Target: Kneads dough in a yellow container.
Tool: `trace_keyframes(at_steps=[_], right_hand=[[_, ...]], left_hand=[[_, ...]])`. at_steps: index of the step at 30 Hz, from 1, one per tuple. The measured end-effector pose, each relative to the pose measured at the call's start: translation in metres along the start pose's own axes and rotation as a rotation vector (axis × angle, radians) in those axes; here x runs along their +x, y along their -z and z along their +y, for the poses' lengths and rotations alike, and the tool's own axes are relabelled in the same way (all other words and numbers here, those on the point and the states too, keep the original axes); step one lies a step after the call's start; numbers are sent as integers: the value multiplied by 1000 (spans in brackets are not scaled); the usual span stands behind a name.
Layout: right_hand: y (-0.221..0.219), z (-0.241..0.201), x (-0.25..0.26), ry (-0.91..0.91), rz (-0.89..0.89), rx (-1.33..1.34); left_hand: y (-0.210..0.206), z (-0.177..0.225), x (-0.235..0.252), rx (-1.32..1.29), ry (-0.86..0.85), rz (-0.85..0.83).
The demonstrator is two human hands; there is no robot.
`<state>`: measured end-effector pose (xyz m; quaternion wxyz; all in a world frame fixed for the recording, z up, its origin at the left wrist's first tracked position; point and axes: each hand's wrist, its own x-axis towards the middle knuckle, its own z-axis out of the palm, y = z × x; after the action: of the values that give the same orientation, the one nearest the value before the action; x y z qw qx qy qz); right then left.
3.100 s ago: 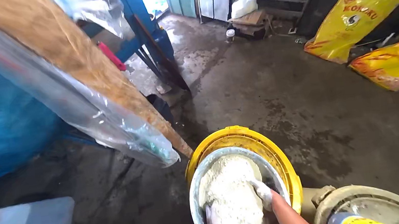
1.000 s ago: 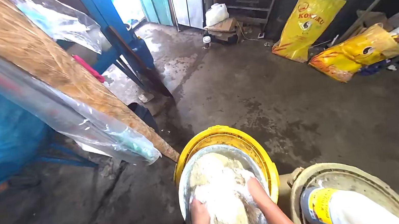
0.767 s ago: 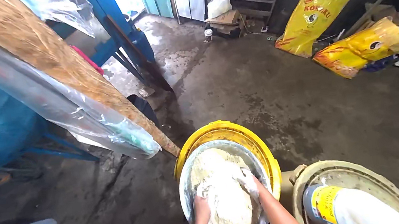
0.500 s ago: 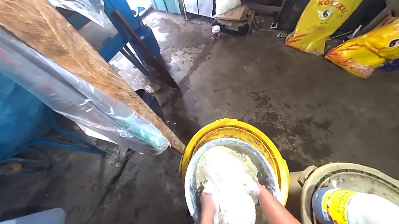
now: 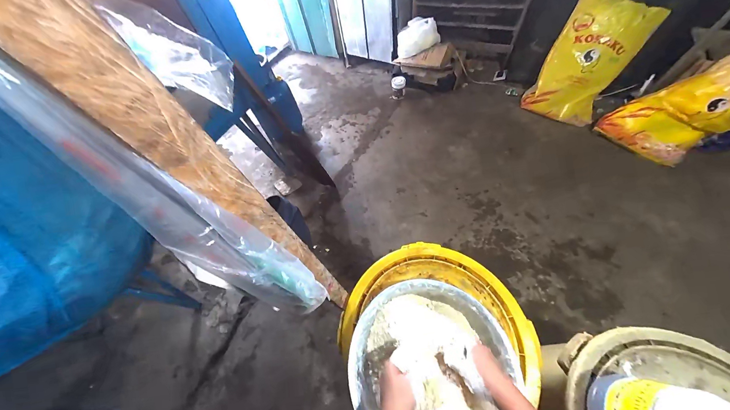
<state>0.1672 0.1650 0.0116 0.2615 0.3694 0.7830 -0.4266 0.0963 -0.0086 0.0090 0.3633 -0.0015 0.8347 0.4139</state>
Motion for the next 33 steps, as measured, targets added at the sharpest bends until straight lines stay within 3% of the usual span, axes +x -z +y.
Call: trace_keyframes(at_steps=[5,8,13,16,18,22,26,30,33], right_hand=[[-18,13,-32,-80,174,-31],[-44,24,-52,-257,98,21],[-76,48,-26,-327,264,512],[-74,50,-9,-314,186,890],[-72,47,-12,-309,116,1007],[-58,32,-33,-388,128,887],[-45,25,-31,-323,128,995],[-22,6,-15,-212,-41,762],[-15,2,-10,-93,-8,397]], left_hand=[[5,-9,-13,237,12,-13],[0,-28,-24,386,182,-149],[-20,-41,-15,127,217,-57],[-30,-61,1,-108,179,-16],[-35,-74,8,-288,222,-32],[-33,-68,14,-474,310,-73],[-14,-32,10,-347,222,-74],[-5,-30,16,-216,66,-99],[-4,-27,15,-70,19,-76]])
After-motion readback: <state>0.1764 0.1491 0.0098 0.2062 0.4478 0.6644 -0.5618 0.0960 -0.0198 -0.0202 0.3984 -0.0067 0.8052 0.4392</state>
